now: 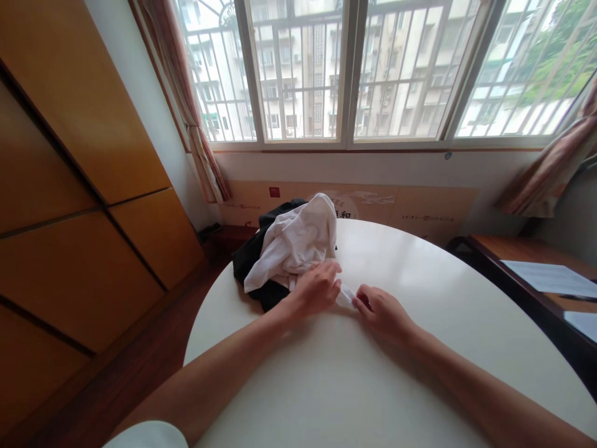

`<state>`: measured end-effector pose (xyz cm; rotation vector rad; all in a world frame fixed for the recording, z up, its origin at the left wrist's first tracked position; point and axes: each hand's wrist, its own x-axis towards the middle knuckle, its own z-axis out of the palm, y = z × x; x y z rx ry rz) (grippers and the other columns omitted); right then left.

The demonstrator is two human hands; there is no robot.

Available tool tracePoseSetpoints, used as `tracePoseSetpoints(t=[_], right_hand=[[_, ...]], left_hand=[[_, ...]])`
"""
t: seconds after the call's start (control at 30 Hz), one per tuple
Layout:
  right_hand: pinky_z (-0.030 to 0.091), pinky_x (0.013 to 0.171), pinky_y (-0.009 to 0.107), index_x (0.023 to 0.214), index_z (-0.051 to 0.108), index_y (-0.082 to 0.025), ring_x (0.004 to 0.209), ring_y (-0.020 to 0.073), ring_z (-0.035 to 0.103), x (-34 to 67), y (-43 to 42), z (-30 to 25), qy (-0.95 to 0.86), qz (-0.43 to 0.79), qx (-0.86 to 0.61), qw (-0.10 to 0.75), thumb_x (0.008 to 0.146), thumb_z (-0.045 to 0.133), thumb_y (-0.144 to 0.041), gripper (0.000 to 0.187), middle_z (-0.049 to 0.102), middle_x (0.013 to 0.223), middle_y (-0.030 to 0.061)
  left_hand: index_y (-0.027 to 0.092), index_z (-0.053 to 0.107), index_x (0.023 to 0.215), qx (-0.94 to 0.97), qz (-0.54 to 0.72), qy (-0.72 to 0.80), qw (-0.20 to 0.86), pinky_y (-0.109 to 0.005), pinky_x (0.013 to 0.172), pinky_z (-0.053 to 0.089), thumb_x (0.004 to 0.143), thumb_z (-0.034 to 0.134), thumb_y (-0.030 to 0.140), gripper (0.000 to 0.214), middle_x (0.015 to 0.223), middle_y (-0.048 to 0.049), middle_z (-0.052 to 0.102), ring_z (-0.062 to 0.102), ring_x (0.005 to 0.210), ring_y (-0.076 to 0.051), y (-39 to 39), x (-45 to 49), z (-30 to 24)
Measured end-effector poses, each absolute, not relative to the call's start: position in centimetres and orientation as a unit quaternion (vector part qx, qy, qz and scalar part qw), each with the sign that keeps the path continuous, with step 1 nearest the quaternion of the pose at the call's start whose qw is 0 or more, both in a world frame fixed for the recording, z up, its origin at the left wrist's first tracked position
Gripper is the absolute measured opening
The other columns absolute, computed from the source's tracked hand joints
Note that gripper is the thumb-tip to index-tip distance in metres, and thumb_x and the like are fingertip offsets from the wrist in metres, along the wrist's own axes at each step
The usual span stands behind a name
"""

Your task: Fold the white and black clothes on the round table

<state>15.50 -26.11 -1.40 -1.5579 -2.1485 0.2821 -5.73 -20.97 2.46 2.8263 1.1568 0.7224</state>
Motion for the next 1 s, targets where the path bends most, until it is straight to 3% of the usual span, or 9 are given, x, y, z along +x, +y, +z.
tracePoseSetpoints(t=[0.1,0.33,0.6,0.73,1.0], right_hand=[[0.04,0.072,0.033,0.086,0.05,-0.025,0.074,0.0228,0.062,15.7,-26.0,-1.7,-0.779,0.113,-0.562,0.254,0.105,0.042,-0.036,0.023,0.068,0.081,0.0057],[0.041,0.074,0.035,0.086,0.048,-0.026,0.079,0.0254,0.065,15.7,-25.7,-2.1,-0.778,0.118,-0.562,0.256,0.105,0.039,-0.036,0.023,0.071,0.086,0.009],[0.041,0.074,0.036,0.085,0.046,-0.026,0.077,0.0249,0.063,15.5,-26.0,-1.9,-0.777,0.118,-0.559,0.262,0.105,0.037,-0.038,0.025,0.069,0.083,0.0083],[0.04,0.073,0.035,0.083,0.048,-0.025,0.075,0.0235,0.06,15.5,-26.2,-1.7,-0.786,0.099,-0.561,0.24,0.104,0.039,-0.035,0.025,0.067,0.081,0.0073],[0.039,0.074,0.033,0.078,0.056,-0.022,0.077,0.0222,0.06,15.4,-26.4,-1.7,-0.811,0.046,-0.55,0.193,0.104,0.045,-0.032,0.029,0.068,0.08,0.0074]], left_hand=[[0.017,0.062,0.113,0.933,0.151,0.322,0.048,-0.04,0.101,0.052,0.105,0.044,0.024,0.022,0.115,-0.0116,0.072,0.067,0.107,-0.026,-22.3,-4.9,2.0],[0.016,0.059,0.122,0.936,0.125,0.327,0.045,-0.041,0.114,0.044,0.103,0.047,0.023,0.024,0.128,-0.0135,0.068,0.061,0.121,-0.027,-24.1,-4.6,1.1],[0.02,0.06,0.121,0.937,0.133,0.319,0.057,-0.042,0.112,0.047,0.101,0.046,0.025,0.024,0.126,-0.0145,0.068,0.062,0.119,-0.029,-23.8,-4.7,1.1],[0.016,0.061,0.117,0.937,0.132,0.32,0.052,-0.042,0.111,0.047,0.099,0.047,0.021,0.023,0.122,-0.014,0.068,0.062,0.115,-0.028,-23.7,-4.8,1.0],[0.018,0.061,0.108,0.93,0.142,0.337,0.039,-0.039,0.107,0.047,0.097,0.051,0.02,0.015,0.117,-0.0115,0.064,0.059,0.112,-0.026,-24.7,-5.3,1.2]])
